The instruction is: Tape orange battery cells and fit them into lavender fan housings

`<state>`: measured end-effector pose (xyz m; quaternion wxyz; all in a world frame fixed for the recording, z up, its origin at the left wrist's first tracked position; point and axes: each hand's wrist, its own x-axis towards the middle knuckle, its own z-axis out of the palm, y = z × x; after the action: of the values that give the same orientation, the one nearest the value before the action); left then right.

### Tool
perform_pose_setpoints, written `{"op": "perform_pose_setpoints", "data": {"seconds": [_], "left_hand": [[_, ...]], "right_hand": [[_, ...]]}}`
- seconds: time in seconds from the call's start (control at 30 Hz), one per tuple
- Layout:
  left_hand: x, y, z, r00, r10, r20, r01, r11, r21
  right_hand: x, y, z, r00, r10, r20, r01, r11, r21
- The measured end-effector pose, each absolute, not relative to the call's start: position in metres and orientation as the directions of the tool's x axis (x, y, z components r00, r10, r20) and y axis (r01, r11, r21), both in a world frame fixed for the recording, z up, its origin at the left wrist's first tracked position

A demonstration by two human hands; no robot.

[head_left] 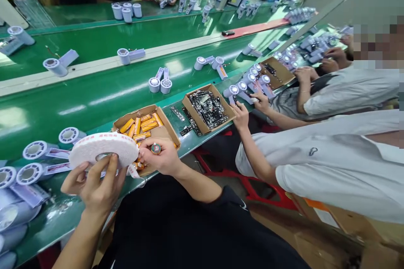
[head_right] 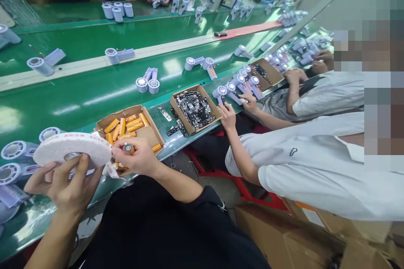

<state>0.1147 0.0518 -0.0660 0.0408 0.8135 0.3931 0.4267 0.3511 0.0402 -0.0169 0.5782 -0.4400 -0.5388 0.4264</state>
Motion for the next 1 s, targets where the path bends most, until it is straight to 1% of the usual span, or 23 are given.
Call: {"op": "perform_pose_setpoints", "data": {"seconds": [0.1,0.17,0.2,0.27,0.33,0.4,0.43,0.47,0.53,0.57,0.63,0.73,0.9,1.0], "left_hand": [[0.142,0.054,-0.049,0.343,0.536,0.771,0.703,-0.691,0.167],[0.155,0.055,-0.034,0.401,0.542,0.738,0.675,-0.72,0.162],[0.159,0.056,-0.026,0.452,0.549,0.703,0.646,-0.745,0.166],[0.165,0.058,-0.007,0.539,0.5,0.678,0.572,-0.808,0.141],[0.173,0.061,0.012,0.553,0.435,0.711,0.53,-0.842,0.103],[0.187,0.069,0.026,0.545,0.436,0.716,0.523,-0.844,0.117],[0.197,0.074,0.03,0.567,0.457,0.686,0.506,-0.85,0.147],[0.206,0.081,0.031,0.619,0.471,0.629,0.466,-0.865,0.189],[0.224,0.095,0.029,0.722,0.448,0.527,0.357,-0.894,0.27],[0.23,0.1,0.027,0.757,0.425,0.497,0.317,-0.903,0.29],[0.238,0.107,0.024,0.789,0.387,0.477,0.275,-0.917,0.289],[0.243,0.106,0.027,0.805,0.354,0.476,0.25,-0.93,0.27],[0.249,0.098,0.04,0.806,0.336,0.488,0.2,-0.93,0.308],[0.252,0.096,0.046,0.795,0.338,0.504,0.199,-0.93,0.31]], "right_hand": [[0.36,0.045,-0.019,0.065,0.97,0.234,-0.121,0.24,-0.963],[0.373,0.048,-0.017,0.074,0.961,0.265,-0.118,0.272,-0.955],[0.382,0.049,-0.014,0.08,0.953,0.294,-0.079,0.3,-0.951],[0.403,0.049,-0.006,0.061,0.924,0.377,0.053,0.374,-0.926],[0.422,0.045,0.004,0.013,0.877,0.48,0.181,0.47,-0.864],[0.437,0.04,0.011,-0.064,0.82,0.569,0.266,0.563,-0.782],[0.442,0.038,0.013,-0.101,0.796,0.597,0.295,0.597,-0.746],[0.446,0.037,0.013,-0.133,0.781,0.61,0.317,0.617,-0.72],[0.451,0.034,0.013,-0.171,0.773,0.611,0.342,0.628,-0.699],[0.452,0.033,0.011,-0.176,0.776,0.605,0.347,0.624,-0.7],[0.455,0.031,0.008,-0.183,0.788,0.588,0.352,0.611,-0.71],[0.46,0.029,0.006,-0.203,0.808,0.553,0.357,0.587,-0.726],[0.464,0.023,0.008,-0.197,0.829,0.523,0.36,0.557,-0.748],[0.463,0.019,0.011,-0.177,0.836,0.519,0.378,0.544,-0.749]]}}
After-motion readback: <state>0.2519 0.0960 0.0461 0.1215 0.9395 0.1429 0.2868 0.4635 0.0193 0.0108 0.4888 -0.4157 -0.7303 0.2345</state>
